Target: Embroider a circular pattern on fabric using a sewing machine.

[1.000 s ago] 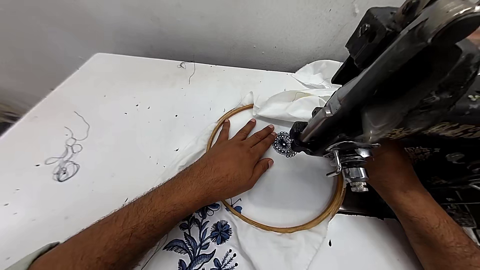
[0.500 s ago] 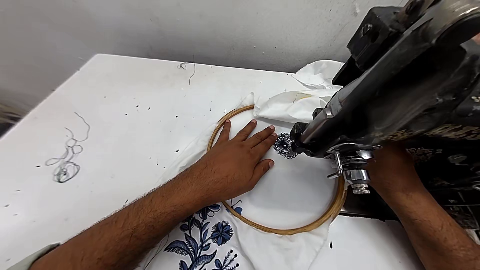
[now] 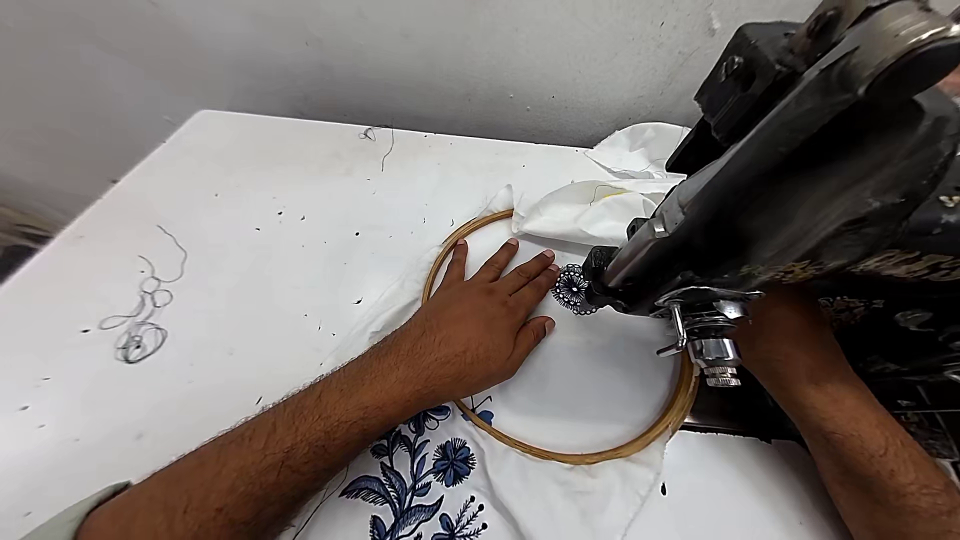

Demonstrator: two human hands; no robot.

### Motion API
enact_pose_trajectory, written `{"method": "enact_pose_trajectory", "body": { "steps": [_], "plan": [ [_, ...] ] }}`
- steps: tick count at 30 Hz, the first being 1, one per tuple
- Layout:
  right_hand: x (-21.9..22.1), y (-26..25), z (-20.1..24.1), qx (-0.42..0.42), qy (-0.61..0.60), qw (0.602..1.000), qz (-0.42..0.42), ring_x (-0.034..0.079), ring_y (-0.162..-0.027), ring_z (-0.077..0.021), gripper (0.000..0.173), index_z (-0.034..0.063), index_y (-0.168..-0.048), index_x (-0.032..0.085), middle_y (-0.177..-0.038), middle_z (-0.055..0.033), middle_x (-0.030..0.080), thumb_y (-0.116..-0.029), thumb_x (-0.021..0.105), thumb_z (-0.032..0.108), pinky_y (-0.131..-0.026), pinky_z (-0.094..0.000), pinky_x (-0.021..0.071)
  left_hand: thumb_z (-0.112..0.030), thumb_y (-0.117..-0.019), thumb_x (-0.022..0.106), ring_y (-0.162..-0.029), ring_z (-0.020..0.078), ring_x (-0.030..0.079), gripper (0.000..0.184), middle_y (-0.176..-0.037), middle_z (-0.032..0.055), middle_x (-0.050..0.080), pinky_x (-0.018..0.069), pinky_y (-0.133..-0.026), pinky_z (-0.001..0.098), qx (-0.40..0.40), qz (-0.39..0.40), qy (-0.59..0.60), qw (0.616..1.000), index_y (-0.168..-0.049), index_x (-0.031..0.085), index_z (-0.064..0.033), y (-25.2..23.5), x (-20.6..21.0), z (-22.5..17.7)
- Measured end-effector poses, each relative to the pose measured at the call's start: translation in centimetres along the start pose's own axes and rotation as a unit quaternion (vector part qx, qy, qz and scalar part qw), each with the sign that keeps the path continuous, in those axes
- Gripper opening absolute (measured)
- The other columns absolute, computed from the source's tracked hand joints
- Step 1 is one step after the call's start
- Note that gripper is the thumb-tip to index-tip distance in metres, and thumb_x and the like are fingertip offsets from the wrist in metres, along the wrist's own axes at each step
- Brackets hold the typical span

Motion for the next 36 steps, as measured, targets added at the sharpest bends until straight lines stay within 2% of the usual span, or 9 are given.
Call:
{"method": "enact_pose_trajectory", "body": {
  "steps": [4,9,15,19,23,27,30,32,36],
  "plan": [
    [-0.29,-0.12,-0.08,0.004,0.003,1.000,0.012,0.065,-0.089,-0.0372,0.025,-0.0028,-0.098,0.066,-0.094,-0.0229,0.066,-0.0851,0.072,0.018,-0.072,-0.0585,0.0477,-0.049,-0.1095,0.023,-0.158,0.0259,0.021,0.060,-0.168,-0.0073,0.030,0.0123,-0.119,0.0739,0.003,0.004,-0.001,1.000,-0.160,0.039,-0.0213,0.07,0.02,-0.33],
    [0.01,0.16,0.18,0.029,-0.008,1.000,0.010,0.065,-0.092,-0.0357,0.025,-0.0033,-0.100,0.065,-0.094,-0.0227,0.066,-0.0869,0.069,0.018,-0.074,-0.0569,0.0480,-0.050,-0.1093,0.023,-0.158,0.0252,0.022,0.060,-0.168,-0.0081,0.031,0.0129,-0.119,0.0741,-0.004,0.012,-0.001,1.000,-0.160,0.039,-0.0227,0.16,-0.31,0.08],
    [-0.23,-0.13,-0.18,-0.002,0.000,1.000,0.007,0.065,-0.092,-0.0333,0.031,-0.0024,-0.099,0.066,-0.095,-0.0213,0.066,-0.0875,0.068,0.026,-0.074,-0.0551,0.0480,-0.049,-0.1095,0.023,-0.158,0.0262,0.021,0.060,-0.168,-0.0067,0.031,0.0121,-0.119,0.0742,0.004,0.001,0.002,1.000,-0.160,0.040,-0.0204,-0.07,0.05,-0.25],
    [-0.29,0.15,0.51,0.028,-0.003,1.000,0.013,0.065,-0.093,-0.0366,0.025,-0.0042,-0.099,0.065,-0.096,-0.0237,0.065,-0.0869,0.070,0.017,-0.075,-0.0573,0.0476,-0.049,-0.1095,0.022,-0.158,0.0254,0.020,0.060,-0.169,-0.0078,0.029,0.0119,-0.119,0.0737,-0.001,0.018,0.000,1.000,-0.161,0.037,-0.0219,0.25,-0.26,-0.19],
    [-0.26,0.19,0.55,0.025,-0.004,1.000,0.015,0.065,-0.093,-0.0334,0.027,-0.0044,-0.100,0.065,-0.095,-0.0223,0.065,-0.0885,0.070,0.020,-0.075,-0.0544,0.0480,-0.050,-0.1094,0.022,-0.158,0.0249,0.021,0.061,-0.168,-0.0078,0.030,0.0120,-0.119,0.0738,-0.002,0.007,-0.001,1.000,-0.161,0.038,-0.0221,0.11,-0.14,0.08],
    [-0.54,-0.05,0.42,0.023,0.020,0.999,0.027,0.065,-0.089,-0.0400,0.023,-0.0053,-0.095,0.065,-0.092,-0.0251,0.065,-0.0862,0.072,0.015,-0.071,-0.0594,0.0465,-0.049,-0.1096,0.022,-0.158,0.0256,0.020,0.060,-0.169,-0.0074,0.029,0.0119,-0.119,0.0736,0.000,0.008,-0.001,1.000,-0.161,0.037,-0.0212,-0.03,-0.04,-0.32],
    [-0.32,0.01,0.45,0.020,0.018,1.000,0.014,0.065,-0.087,-0.0381,0.023,-0.0041,-0.094,0.065,-0.090,-0.0239,0.065,-0.0872,0.068,0.018,-0.070,-0.0590,0.0468,-0.050,-0.1095,0.022,-0.158,0.0253,0.020,0.061,-0.169,-0.0078,0.029,0.0125,-0.119,0.0736,0.000,0.015,-0.001,1.000,-0.161,0.038,-0.0219,0.22,-0.17,-0.30],
    [-0.22,0.19,0.62,0.030,-0.004,1.000,0.009,0.065,-0.089,-0.0352,0.025,-0.0037,-0.098,0.066,-0.093,-0.0228,0.065,-0.0870,0.070,0.018,-0.073,-0.0571,0.0475,-0.050,-0.1095,0.022,-0.158,0.0255,0.021,0.060,-0.169,-0.0076,0.030,0.0125,-0.119,0.0737,-0.002,0.017,-0.001,1.000,-0.161,0.038,-0.0222,0.29,-0.30,-0.15],
    [0.12,-0.01,-0.05,-0.012,-0.016,1.000,-0.006,0.065,-0.094,-0.0300,0.031,-0.0008,-0.101,0.066,-0.097,-0.0191,0.066,-0.0865,0.071,0.026,-0.078,-0.0519,0.0494,-0.049,-0.1095,0.023,-0.158,0.0252,0.022,0.060,-0.168,-0.0075,0.031,0.0129,-0.119,0.0740,-0.005,0.005,-0.002,1.000,-0.161,0.038,-0.0215,0.09,-0.14,-0.06]
  ]
}}
Point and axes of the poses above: each hand's wrist, its own y-axis away from the middle knuckle, its own x-axis out of the palm, z = x × y, the point moved 1 cm from there along -y, towards the middle knuckle
